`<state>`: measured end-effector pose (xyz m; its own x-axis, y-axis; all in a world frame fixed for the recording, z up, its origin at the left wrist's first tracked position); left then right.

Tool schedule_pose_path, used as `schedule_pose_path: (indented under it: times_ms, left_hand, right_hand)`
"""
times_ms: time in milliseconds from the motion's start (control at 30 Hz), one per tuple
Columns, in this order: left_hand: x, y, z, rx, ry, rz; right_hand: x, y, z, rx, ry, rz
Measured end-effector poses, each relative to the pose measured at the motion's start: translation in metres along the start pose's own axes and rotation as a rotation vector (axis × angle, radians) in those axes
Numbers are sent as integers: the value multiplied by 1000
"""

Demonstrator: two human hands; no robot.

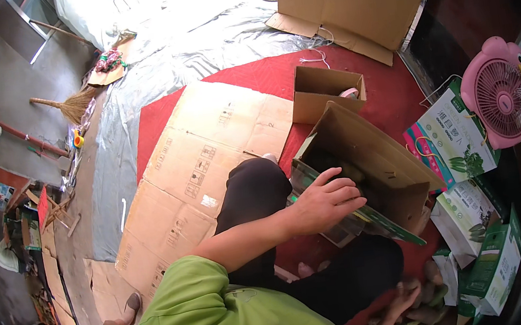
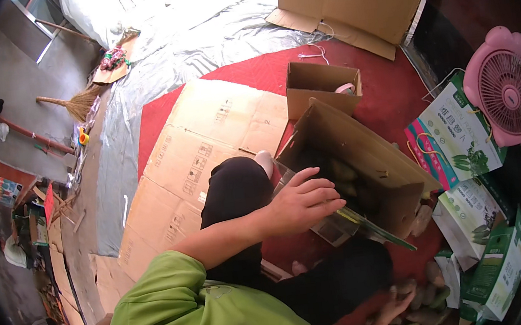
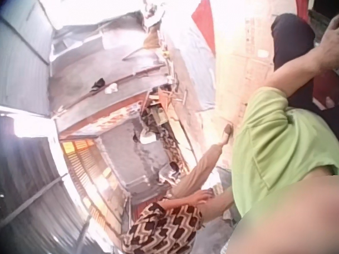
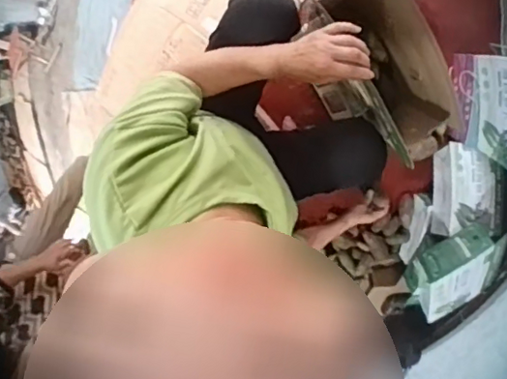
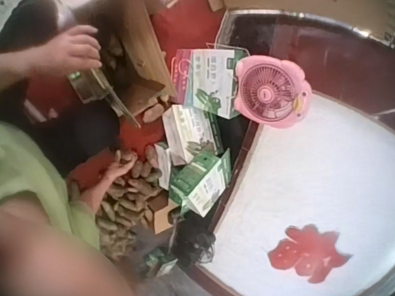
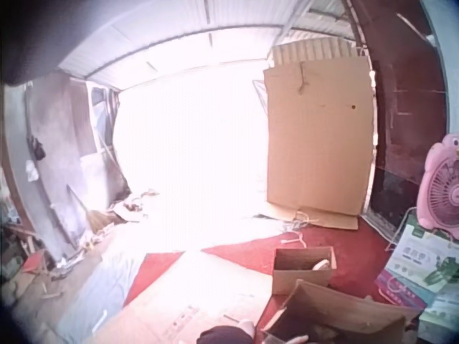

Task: Sort and package vegetables into boxes and bags using a weighing scale.

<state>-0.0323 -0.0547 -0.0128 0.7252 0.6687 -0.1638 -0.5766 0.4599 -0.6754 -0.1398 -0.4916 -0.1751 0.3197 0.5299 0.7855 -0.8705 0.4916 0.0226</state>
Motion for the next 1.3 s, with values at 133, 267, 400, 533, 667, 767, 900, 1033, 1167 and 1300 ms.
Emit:
schedule_pose_path:
  times_ms: [133,267,400,533,667,767,900,1033,1167,1300]
  left_hand:
    - [3,1,4,-24,47,-6]
    - [0,6,5,11,43,17]
    - [-5,6,-1,48,73,11]
    - [-7,6,-3,72,85,-4]
    - [-6,6,-1,81,65,-7]
    - [-4,7,0,71,74,17]
    - [-1,6,4,28,118,15]
    - [-2,9,0,23,143,-4]
    - [-1,17,4,13,108,2]
    - [-2,14,1,-20,72,-22]
  right_hand:
    - [83,-31,35,-216,42,2]
    - [174,-44,62,-243,-315,177]
    - [245,-54,65,-159,-461,385]
    - [311,-56,24,133,-511,426]
    - [350,-60,-41,451,-104,409]
    - [358,-72,-90,629,251,710]
    - [349,-74,-135,805,467,777]
    - [337,-76,-138,753,600,729]
    - [338,-80,-113,677,235,467]
    - [297,-98,-49,265,-26,385]
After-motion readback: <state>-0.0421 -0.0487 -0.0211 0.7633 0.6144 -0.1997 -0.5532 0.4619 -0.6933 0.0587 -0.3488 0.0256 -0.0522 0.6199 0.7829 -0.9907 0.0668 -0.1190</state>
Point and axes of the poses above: each hand's wrist, its own y-axis away from the middle knuckle, its own z-axis out of the back of the hand, x = y × z, the point moved 2 cm from there along -y, towards the middle knuckle, and after that the axes turned 8 degrees about -z, right-handed, at the moved point
